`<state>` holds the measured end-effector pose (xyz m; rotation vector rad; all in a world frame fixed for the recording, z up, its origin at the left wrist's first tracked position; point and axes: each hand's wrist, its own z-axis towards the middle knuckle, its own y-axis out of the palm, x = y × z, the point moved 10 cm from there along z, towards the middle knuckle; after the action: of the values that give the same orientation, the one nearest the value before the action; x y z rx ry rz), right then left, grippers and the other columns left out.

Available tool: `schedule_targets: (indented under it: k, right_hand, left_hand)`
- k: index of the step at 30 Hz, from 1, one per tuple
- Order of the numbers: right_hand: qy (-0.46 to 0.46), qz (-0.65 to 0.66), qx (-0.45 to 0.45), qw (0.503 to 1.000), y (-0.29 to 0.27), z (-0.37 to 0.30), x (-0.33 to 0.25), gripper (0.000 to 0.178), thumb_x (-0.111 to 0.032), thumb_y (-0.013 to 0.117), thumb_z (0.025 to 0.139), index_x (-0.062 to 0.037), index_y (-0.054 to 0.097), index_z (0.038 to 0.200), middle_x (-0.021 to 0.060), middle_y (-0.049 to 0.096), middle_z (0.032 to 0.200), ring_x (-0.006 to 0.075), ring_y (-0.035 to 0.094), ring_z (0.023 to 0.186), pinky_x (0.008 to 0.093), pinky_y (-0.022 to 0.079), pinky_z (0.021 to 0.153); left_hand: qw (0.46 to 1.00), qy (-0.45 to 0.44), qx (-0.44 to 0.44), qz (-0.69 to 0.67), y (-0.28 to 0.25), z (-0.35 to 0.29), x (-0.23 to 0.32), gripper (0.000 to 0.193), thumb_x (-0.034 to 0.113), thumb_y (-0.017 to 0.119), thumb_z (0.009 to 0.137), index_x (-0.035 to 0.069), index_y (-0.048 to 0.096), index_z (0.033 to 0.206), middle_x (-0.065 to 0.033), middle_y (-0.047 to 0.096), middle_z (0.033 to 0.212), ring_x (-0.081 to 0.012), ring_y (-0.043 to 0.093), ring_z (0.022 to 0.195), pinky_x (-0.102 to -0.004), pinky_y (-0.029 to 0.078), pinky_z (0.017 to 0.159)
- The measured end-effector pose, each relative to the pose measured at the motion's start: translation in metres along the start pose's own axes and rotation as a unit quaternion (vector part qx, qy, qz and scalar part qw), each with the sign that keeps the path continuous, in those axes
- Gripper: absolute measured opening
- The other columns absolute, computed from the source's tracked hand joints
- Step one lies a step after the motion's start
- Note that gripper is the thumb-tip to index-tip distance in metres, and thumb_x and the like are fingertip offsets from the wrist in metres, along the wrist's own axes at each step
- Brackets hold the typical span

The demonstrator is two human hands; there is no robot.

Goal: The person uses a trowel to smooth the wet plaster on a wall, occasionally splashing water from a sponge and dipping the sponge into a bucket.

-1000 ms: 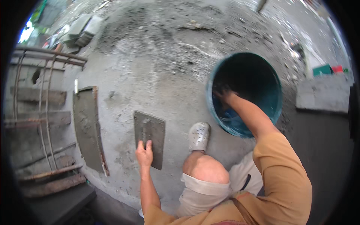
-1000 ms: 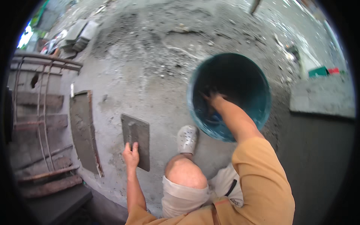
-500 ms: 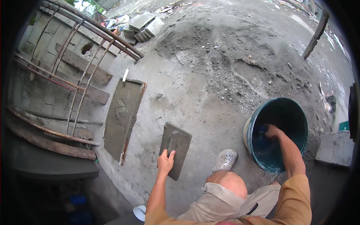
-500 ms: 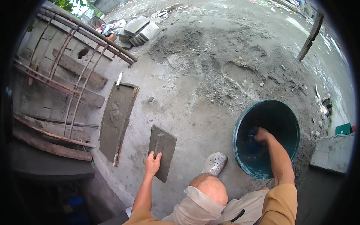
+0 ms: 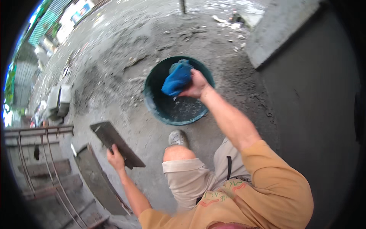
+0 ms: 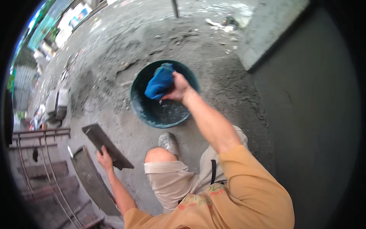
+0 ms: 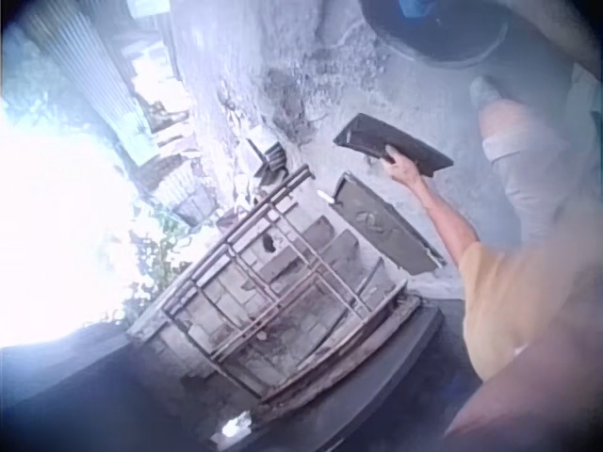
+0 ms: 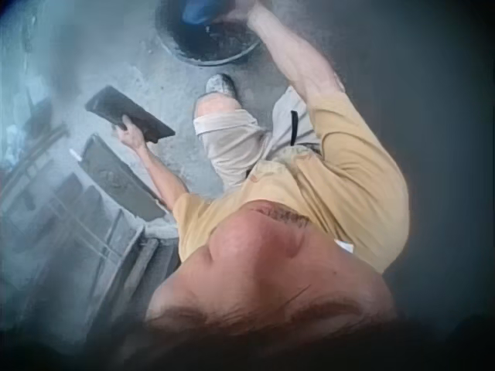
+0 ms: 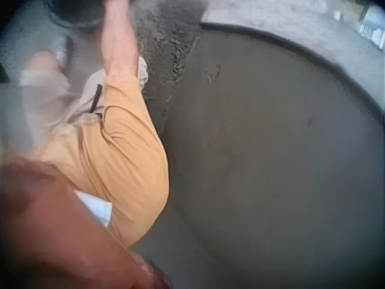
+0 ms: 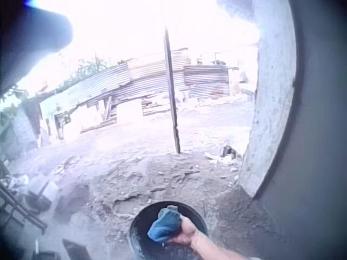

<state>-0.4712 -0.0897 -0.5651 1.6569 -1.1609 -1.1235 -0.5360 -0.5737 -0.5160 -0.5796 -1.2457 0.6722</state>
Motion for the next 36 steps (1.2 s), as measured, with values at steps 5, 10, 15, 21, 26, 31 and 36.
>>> schedule_targets:
  k: [5,10,15,21,26,31,36]
  right_hand:
    - [-0.104,0.153,-0.072,0.98,0.005,-0.002,0.029,0.058,-0.07,0.078,0.069,-0.0216,0.062,0.097,0.0006,0.061,0.093,0.0223,0.061,0.091,0.0516,0.052,0.082]
    - [-0.106,0.095,0.054,0.988,-0.043,-0.022,0.029,0.049,-0.048,0.082,0.08,-0.0179,0.06,0.111,0.0057,0.063,0.103,0.0258,0.064,0.096,0.0498,0.055,0.077]
    - [-0.051,-0.183,0.109,0.976,-0.037,-0.044,0.029,0.053,-0.029,0.082,0.081,-0.0111,0.055,0.122,0.0099,0.065,0.112,0.0324,0.069,0.092,0.06,0.057,0.077]
    - [-0.014,-0.336,0.047,0.941,-0.015,-0.095,0.01,0.051,-0.034,0.083,0.081,-0.0087,0.062,0.12,0.0121,0.068,0.115,0.0319,0.071,0.096,0.0571,0.06,0.075]
    - [-0.08,-0.461,0.048,0.882,-0.027,-0.22,-0.07,0.047,-0.039,0.08,0.085,-0.01,0.065,0.118,0.0069,0.07,0.102,0.0165,0.07,0.091,0.0341,0.059,0.076]
    - [-0.016,-0.652,0.172,0.738,-0.162,-0.318,-0.103,0.05,-0.048,0.078,0.083,-0.0112,0.07,0.115,0.0089,0.072,0.105,0.0204,0.07,0.091,0.0373,0.057,0.075]
    - [0.147,-0.74,0.249,0.607,-0.237,-0.38,-0.099,0.042,-0.04,0.08,0.081,-0.0093,0.072,0.109,0.0096,0.075,0.098,0.0234,0.072,0.088,0.0387,0.056,0.078]
  left_hand:
    - [0.982,-0.048,-0.022,-0.184,-0.013,0.066,0.005,0.052,0.043,0.066,0.098,-0.004,0.064,0.118,-0.0092,0.069,0.094,-0.0133,0.061,0.076,-0.0285,0.051,0.062]
    - [0.974,0.002,-0.018,-0.226,-0.005,0.124,0.114,0.055,0.049,0.068,0.094,0.002,0.063,0.122,-0.0029,0.065,0.092,-0.0095,0.054,0.068,-0.0226,0.039,0.052]
    - [0.971,0.037,-0.001,-0.234,0.007,0.137,0.213,0.051,0.046,0.068,0.096,0.004,0.063,0.123,-0.0016,0.064,0.09,-0.0082,0.051,0.065,-0.0225,0.038,0.053]
    - [0.946,0.093,-0.087,-0.297,0.064,0.109,0.327,0.041,0.037,0.065,0.1,0.005,0.061,0.124,0.0019,0.057,0.078,-0.005,0.046,0.059,-0.0217,0.039,0.052]
    - [0.893,0.107,-0.141,-0.413,0.12,0.084,0.439,0.042,0.033,0.064,0.1,0.007,0.058,0.132,0.0018,0.058,0.08,-0.0062,0.048,0.058,-0.023,0.043,0.052]
    - [0.828,0.091,-0.237,-0.499,0.236,-0.004,0.559,0.036,0.041,0.063,0.1,0.008,0.06,0.114,0.0005,0.054,0.071,-0.0085,0.049,0.053,-0.0247,0.045,0.05]
    - [0.728,0.001,-0.364,-0.581,0.38,-0.133,0.565,0.03,0.041,0.061,0.101,0.014,0.051,0.092,0.0027,0.05,0.065,-0.0068,0.043,0.048,-0.0241,0.039,0.043]
